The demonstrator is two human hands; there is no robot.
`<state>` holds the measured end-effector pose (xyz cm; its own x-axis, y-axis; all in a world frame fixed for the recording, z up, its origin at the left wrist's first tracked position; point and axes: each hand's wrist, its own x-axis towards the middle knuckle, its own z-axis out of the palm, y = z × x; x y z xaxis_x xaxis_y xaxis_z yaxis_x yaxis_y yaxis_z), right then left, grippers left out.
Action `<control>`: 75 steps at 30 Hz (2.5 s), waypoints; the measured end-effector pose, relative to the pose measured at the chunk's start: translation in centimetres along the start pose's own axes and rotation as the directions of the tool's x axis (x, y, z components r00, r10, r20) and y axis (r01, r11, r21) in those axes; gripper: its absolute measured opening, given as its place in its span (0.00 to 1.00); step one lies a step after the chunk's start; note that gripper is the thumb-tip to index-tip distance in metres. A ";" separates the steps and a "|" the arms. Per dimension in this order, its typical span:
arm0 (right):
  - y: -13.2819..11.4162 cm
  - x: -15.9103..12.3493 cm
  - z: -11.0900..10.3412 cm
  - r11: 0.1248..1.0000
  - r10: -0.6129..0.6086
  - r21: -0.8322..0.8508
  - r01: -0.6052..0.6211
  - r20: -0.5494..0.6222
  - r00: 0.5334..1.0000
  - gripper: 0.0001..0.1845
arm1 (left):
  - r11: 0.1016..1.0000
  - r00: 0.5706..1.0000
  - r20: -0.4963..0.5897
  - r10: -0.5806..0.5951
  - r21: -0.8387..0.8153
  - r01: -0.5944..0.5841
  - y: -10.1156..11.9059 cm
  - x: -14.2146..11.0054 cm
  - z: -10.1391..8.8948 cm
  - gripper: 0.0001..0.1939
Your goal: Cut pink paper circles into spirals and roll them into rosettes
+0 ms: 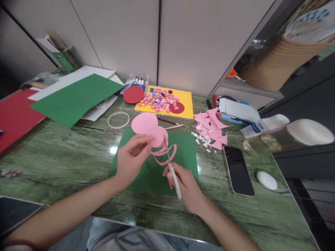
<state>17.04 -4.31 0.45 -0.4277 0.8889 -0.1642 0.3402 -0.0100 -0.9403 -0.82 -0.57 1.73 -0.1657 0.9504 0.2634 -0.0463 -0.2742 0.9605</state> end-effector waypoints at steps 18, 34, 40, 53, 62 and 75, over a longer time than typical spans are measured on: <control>0.4 0.0 0.3 0.999 -0.011 0.053 0.011 -0.004 1.000 0.24 | 1.000 0.999 0.044 0.005 -0.003 -0.005 -0.2 -0.2 0.1 0.10; 0.3 0.0 0.1 0.999 0.007 0.051 -0.008 0.016 1.000 0.22 | 0.999 0.999 0.006 0.031 -0.011 -0.031 -0.3 0.2 -0.1 0.09; 0.1 0.2 0.1 0.998 0.006 0.061 -0.007 0.019 1.000 0.22 | 0.999 0.999 -0.016 0.046 -0.008 -0.047 -0.2 0.3 -0.1 0.11; 0.2 0.0 0.3 0.997 -0.002 0.071 0.002 -0.001 1.000 0.23 | 0.997 0.998 0.020 0.058 0.042 -0.059 -0.4 0.0 0.0 0.12; 0.2 0.0 0.3 0.999 0.009 0.054 -0.010 0.011 1.000 0.23 | 0.999 0.999 0.014 0.042 0.006 -0.042 -0.5 0.1 0.0 0.09; -0.3 0.2 0.1 1.000 0.011 0.016 -0.011 0.034 0.999 0.22 | 0.999 0.999 -0.018 0.048 -0.014 -0.048 -0.2 0.3 -0.2 0.11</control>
<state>16.73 -4.18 0.68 -0.4526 0.8724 -0.1846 0.3314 -0.0276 -0.9431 -1.04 -0.27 1.54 -0.1851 0.9335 0.3073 -0.0521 -0.3216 0.9455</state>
